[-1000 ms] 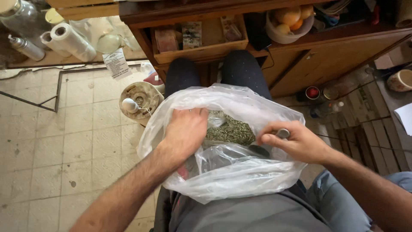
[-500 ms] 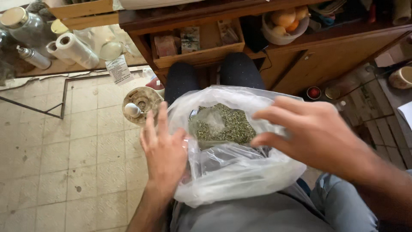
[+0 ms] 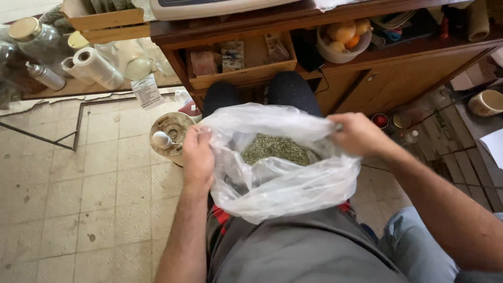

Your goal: The person scoops a green herb-like substance from a large plastic bag into smaller plastic bags, weighs the small bags on a digital scale, and seals the bags by hand.

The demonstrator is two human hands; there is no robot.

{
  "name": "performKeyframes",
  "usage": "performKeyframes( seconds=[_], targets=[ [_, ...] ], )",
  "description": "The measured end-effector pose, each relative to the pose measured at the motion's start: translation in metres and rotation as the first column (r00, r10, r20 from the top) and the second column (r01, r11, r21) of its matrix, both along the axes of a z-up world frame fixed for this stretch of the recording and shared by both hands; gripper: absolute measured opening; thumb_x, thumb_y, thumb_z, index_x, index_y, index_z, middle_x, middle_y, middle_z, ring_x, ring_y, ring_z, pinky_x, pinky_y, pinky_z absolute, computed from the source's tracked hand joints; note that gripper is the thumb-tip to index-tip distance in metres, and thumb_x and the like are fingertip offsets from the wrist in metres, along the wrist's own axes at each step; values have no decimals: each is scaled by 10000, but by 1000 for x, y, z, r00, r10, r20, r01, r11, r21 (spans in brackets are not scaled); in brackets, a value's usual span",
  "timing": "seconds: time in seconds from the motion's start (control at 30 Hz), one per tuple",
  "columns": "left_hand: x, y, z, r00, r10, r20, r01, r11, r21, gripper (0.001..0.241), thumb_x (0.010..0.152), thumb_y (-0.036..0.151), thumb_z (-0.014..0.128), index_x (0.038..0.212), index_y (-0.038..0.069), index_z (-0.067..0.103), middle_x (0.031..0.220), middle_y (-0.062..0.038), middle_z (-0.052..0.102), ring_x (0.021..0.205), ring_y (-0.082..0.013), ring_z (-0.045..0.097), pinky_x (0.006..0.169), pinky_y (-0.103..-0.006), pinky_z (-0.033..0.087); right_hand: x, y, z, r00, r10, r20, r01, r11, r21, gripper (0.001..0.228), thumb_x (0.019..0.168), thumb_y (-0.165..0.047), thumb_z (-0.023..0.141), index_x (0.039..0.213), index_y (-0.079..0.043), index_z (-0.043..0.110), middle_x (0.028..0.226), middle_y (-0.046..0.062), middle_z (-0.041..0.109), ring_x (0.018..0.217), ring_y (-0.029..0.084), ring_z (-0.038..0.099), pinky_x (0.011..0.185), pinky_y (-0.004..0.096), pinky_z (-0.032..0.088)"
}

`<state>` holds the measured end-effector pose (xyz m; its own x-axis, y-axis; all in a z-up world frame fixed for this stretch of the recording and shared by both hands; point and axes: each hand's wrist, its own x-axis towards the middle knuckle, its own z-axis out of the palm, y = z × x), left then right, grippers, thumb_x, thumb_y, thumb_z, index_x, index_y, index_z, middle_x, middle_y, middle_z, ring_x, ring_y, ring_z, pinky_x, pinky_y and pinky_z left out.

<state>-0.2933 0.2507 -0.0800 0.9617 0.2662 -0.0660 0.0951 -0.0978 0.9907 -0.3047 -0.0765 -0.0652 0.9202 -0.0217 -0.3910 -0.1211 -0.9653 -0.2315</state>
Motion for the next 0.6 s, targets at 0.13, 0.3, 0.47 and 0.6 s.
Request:
performKeyframes(
  seconds=[0.13, 0.3, 0.47, 0.6],
  targets=[
    [20, 25, -4, 985, -162, -59, 95, 794, -601, 103, 985, 32, 547, 1043, 77, 619, 841, -65, 651, 700, -179, 678, 647, -311, 583, 16, -34, -29, 853, -508, -121, 370, 425, 826, 481, 772, -16, 619, 1235, -90, 724, 1010, 135, 730, 870, 281, 687, 818, 412, 552],
    [28, 47, -4, 945, -323, 40, 240, 609, -756, 300, 977, 116, 625, 1266, 38, 640, 995, -165, 734, 811, -223, 764, 698, -347, 637, 64, -106, -129, 856, -441, -268, 252, -96, 963, 678, 705, -11, 528, 1372, -63, 638, 1033, 141, 686, 854, 234, 698, 756, 391, 589],
    [23, 60, -23, 944, -318, -91, 190, 745, -639, 189, 985, 53, 640, 1172, 50, 665, 881, -113, 694, 721, -194, 704, 688, -349, 615, 35, -50, -69, 828, -469, -308, 327, -43, 944, 601, 745, -22, 581, 1341, 7, 654, 1065, 171, 670, 903, 272, 665, 782, 415, 541],
    [23, 73, 20, 929, -344, -134, 320, 931, -174, 251, 1059, 60, 537, 1277, 109, 652, 1076, -49, 672, 923, -121, 630, 870, -284, 567, 23, -33, 20, 940, -324, -104, 249, 445, 860, 397, 797, -144, 776, 1184, -80, 718, 1039, 88, 710, 943, 199, 654, 785, 354, 555]
  ],
)
